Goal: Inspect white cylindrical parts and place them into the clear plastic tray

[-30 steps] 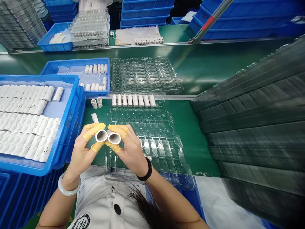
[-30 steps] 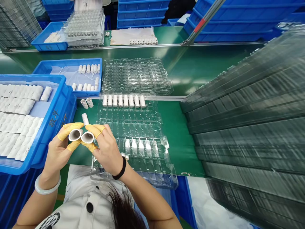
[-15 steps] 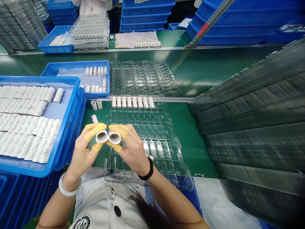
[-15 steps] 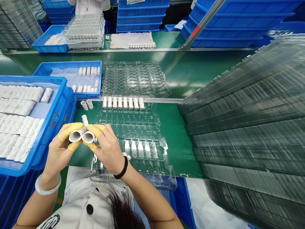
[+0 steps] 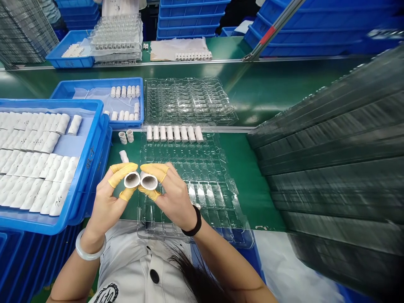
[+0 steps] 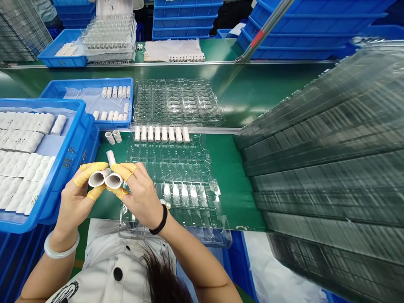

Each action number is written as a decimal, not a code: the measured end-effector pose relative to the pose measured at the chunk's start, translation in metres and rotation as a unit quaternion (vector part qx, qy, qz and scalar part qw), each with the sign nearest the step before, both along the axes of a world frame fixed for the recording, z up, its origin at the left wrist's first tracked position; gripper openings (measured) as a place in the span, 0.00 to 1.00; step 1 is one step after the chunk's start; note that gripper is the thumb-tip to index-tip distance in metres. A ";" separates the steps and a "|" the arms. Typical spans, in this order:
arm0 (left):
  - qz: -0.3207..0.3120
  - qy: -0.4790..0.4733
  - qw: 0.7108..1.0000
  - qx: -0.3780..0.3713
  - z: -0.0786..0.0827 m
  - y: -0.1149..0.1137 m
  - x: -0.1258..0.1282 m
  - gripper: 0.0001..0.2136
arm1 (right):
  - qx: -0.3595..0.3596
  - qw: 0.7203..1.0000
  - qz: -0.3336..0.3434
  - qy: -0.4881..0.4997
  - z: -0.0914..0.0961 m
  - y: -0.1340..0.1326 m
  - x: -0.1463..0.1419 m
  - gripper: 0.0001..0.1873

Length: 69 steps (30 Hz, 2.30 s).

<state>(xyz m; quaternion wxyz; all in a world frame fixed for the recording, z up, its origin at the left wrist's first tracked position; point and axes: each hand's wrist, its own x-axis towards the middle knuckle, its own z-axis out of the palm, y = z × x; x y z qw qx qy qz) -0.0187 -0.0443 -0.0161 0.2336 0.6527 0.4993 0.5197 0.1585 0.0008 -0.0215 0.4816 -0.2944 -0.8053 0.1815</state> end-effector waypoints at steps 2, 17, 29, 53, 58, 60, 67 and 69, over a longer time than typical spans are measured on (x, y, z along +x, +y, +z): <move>-0.001 0.000 1.000 0.001 0.000 0.000 0.000 0.18 | -0.001 1.000 -0.001 -0.001 0.000 0.000 0.001 0.17; 0.015 -0.115 0.988 -0.100 0.009 -0.001 -0.001 0.14 | -0.141 0.989 0.009 0.047 0.008 0.001 0.005 0.14; -0.130 -0.518 0.737 -0.416 -0.002 0.018 0.007 0.16 | -0.738 0.433 0.210 0.473 0.009 0.010 -0.005 0.18; 0.020 -0.701 0.545 -0.460 0.023 0.023 0.025 0.19 | -0.746 0.362 0.233 0.508 0.011 0.010 -0.008 0.34; 0.040 -0.716 0.536 -0.445 0.025 0.024 0.026 0.18 | -0.744 0.347 0.239 0.518 0.009 0.011 -0.009 0.34; 0.037 -0.719 0.536 -0.441 0.023 0.024 0.025 0.17 | -0.747 0.345 0.232 0.519 0.010 0.011 -0.010 0.34; 0.036 -0.703 0.548 -0.451 0.019 0.024 0.024 0.17 | -0.754 0.359 0.199 0.514 0.012 0.011 -0.011 0.34; 0.020 -0.681 0.580 -0.447 0.019 0.024 0.023 0.18 | -0.749 0.393 0.189 0.499 0.010 0.011 -0.011 0.33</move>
